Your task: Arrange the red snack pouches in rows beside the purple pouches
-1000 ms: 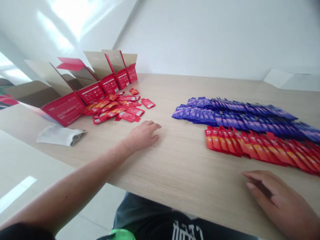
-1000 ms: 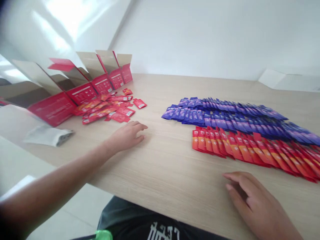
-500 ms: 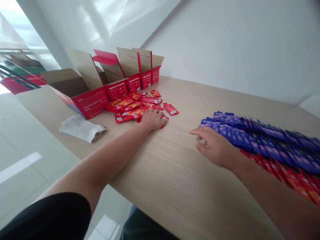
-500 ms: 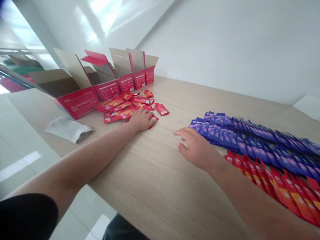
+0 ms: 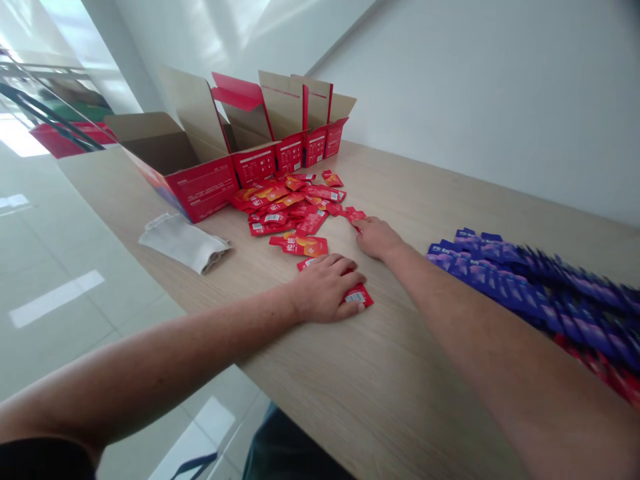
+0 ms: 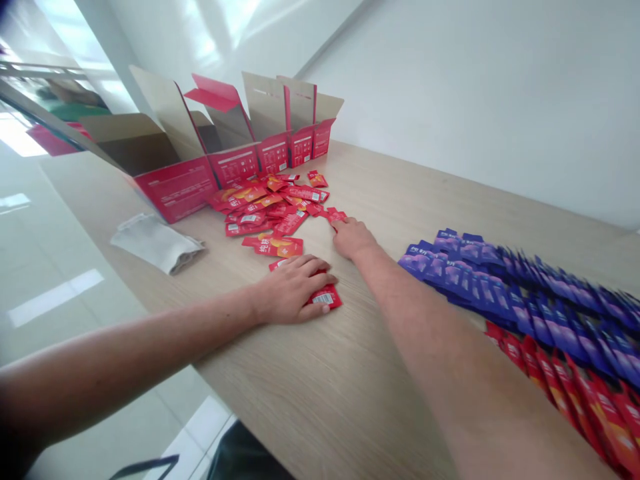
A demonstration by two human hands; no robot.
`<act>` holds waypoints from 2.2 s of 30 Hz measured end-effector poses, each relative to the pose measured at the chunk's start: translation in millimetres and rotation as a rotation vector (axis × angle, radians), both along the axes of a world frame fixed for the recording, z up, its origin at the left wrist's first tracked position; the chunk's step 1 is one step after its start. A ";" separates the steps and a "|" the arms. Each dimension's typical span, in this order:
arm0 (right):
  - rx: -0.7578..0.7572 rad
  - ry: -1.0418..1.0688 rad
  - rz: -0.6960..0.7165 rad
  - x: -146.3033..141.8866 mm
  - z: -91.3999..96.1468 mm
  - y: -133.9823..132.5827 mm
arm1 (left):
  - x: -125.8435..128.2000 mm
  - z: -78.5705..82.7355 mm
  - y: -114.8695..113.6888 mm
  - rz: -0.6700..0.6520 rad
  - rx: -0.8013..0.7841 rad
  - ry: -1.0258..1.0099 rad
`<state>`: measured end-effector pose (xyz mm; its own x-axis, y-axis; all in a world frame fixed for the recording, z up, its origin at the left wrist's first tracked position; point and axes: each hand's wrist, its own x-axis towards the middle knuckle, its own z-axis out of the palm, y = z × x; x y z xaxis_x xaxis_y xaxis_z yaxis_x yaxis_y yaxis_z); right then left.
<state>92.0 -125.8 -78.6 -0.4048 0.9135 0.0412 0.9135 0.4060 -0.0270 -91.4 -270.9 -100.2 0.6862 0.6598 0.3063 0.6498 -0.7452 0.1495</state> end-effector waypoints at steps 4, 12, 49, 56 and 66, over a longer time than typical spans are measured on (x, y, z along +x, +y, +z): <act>-0.004 -0.030 0.023 14.2 1.9 -67.3 | -1.3 3.4 -20.2 -0.045 -0.023 0.014; 0.024 -0.054 0.005 82.5 4.9 -230.4 | 17.6 8.8 -50.5 -0.128 -0.046 0.103; 0.004 0.219 -0.236 182.1 -9.9 -341.4 | 91.9 40.9 -35.1 0.374 -0.406 -0.939; -0.023 0.126 -0.287 172.3 -9.1 -343.9 | 114.3 13.2 -40.2 0.587 -0.371 -1.107; -0.024 0.167 -0.276 170.2 -14.0 -342.7 | 120.8 19.9 -129.5 0.219 -0.527 -0.435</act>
<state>262.2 -468.5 -92.6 -0.1314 0.9893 0.0637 0.9711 0.1413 -0.1924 29.5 -400.3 -80.2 0.4092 0.9039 0.1245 0.5757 -0.3616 0.7334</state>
